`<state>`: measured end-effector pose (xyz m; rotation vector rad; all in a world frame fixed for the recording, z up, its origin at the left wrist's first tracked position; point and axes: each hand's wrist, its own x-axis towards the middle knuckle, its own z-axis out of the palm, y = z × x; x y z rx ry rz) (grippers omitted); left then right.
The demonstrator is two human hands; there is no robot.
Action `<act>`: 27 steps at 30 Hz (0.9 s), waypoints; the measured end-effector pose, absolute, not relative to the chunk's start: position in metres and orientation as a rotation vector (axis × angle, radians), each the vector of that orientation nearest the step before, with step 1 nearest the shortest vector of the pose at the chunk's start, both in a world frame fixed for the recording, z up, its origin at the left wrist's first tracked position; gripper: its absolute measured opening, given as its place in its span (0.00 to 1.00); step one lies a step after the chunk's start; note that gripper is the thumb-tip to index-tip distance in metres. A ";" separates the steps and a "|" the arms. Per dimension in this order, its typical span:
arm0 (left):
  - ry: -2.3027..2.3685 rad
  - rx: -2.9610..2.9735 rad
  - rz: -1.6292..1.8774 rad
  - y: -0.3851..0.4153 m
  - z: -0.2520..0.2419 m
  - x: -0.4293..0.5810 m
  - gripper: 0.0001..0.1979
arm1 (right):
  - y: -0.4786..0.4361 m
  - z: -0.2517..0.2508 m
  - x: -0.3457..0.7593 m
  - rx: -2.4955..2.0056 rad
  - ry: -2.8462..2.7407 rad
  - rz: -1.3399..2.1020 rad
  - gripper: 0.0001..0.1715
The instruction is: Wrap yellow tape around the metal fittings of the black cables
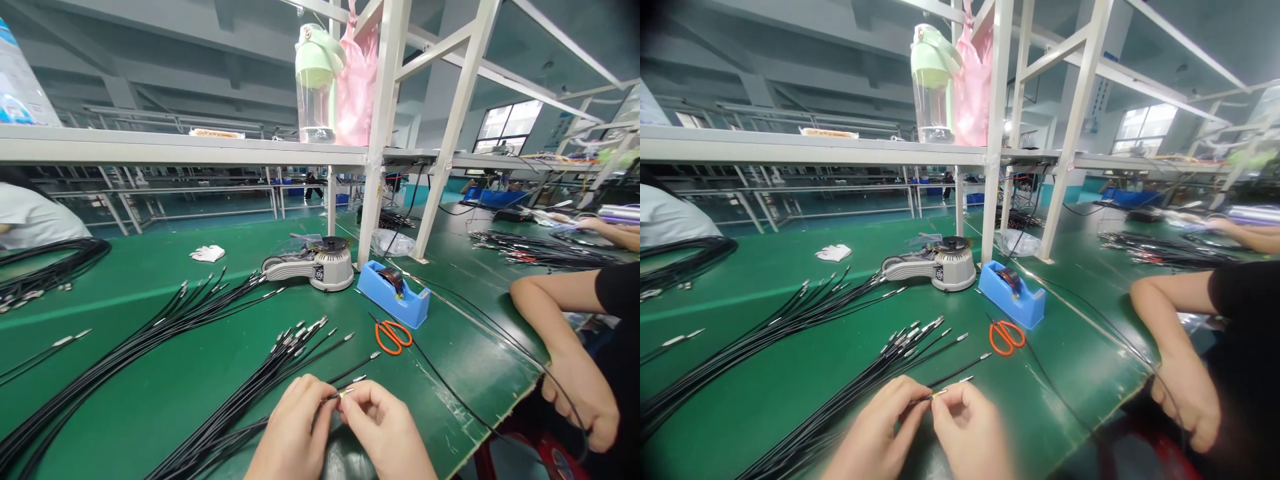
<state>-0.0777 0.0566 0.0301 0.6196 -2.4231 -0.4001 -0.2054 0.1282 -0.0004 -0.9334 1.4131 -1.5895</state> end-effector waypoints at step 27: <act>-2.260 0.649 -0.427 0.075 0.021 -0.079 0.08 | 0.138 0.014 -0.190 -0.585 1.376 -1.633 0.31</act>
